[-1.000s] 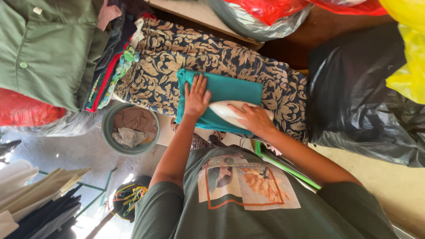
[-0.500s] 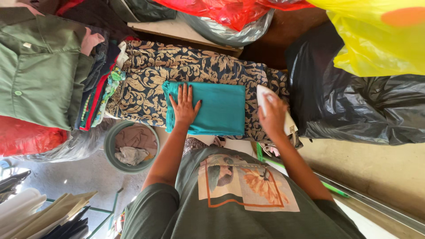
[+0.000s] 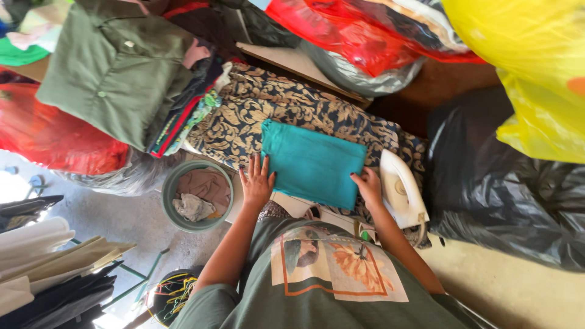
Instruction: The person irons a teal t-shirt on a patterned ironing board, smoothing the fabric and folding it into a neat stack. They then pick up a pair of brown shorts, lay them flat on the board, and iron them before folding them as well.
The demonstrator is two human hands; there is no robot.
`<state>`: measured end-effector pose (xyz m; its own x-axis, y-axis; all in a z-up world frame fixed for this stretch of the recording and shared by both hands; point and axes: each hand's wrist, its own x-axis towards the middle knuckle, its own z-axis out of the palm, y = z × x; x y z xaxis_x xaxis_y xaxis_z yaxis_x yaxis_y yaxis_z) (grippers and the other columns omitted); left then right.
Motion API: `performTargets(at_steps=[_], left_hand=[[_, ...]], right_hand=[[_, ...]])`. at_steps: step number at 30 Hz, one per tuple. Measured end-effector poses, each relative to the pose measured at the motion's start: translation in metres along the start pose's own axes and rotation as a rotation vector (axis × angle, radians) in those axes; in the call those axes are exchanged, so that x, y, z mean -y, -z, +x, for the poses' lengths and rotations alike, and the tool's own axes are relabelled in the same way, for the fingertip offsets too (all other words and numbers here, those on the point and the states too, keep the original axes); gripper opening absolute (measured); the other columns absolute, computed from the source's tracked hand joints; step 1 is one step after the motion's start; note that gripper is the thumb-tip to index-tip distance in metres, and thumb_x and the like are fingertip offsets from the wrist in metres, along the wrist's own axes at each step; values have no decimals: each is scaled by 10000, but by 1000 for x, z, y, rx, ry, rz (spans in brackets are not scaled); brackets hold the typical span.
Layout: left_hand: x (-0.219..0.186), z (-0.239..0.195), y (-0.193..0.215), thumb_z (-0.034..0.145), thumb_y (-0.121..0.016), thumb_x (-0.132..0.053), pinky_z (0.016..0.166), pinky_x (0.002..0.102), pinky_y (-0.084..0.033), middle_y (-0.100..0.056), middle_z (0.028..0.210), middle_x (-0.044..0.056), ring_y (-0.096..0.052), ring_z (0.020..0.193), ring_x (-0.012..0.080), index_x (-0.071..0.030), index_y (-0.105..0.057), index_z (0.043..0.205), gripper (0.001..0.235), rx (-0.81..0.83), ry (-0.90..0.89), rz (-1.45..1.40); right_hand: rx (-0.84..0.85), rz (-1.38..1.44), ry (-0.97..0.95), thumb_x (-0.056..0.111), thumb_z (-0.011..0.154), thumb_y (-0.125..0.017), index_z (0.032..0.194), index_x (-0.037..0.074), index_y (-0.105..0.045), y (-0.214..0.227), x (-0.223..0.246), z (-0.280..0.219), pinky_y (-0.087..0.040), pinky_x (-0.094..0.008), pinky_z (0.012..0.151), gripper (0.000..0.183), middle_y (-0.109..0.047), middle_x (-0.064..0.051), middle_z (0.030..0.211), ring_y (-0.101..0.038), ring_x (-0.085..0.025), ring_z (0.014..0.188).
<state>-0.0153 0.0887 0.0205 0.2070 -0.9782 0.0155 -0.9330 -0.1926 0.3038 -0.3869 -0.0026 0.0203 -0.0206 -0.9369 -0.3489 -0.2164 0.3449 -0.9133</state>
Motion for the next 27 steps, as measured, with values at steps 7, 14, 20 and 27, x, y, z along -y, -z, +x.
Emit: performTargets(at_steps=[7,14,20,27], left_hand=[[25,-5,38,980,-529,-528,1194,677,-123,-286,1662,93,-213,1548,272,-143,-324,1584,745,168,10,3],[72,25,52,973,-603,-483,1185,529,-296,-432,1573,183,-374,1479,352,-95,-508,1469,637,303,-73,-405],[118,66,58,979,-622,-417,1098,407,-445,-608,1415,220,-571,1335,372,-74,-570,1423,564,356,-81,-738],[168,103,25,1045,-565,-385,1058,335,-477,-694,1338,199,-656,1264,286,-54,-576,1414,496,347,-56,-1054]], right_hand=[[125,80,-9,154,865,-804,1302,-12,-610,-15,30,-9,-554,-318,858,506,-731,-71,1124,-690,-160,986],[168,117,-239,104,773,-744,1421,107,-517,-60,142,4,-584,-419,905,687,-694,-127,1203,-694,-266,1046],[323,25,202,89,835,-726,1405,37,-597,-84,315,19,-530,-341,962,587,-686,-81,1206,-653,-198,1081],[354,-547,796,91,823,-750,1417,50,-587,-147,424,-54,-525,-343,927,618,-665,-119,1226,-666,-233,1052]])
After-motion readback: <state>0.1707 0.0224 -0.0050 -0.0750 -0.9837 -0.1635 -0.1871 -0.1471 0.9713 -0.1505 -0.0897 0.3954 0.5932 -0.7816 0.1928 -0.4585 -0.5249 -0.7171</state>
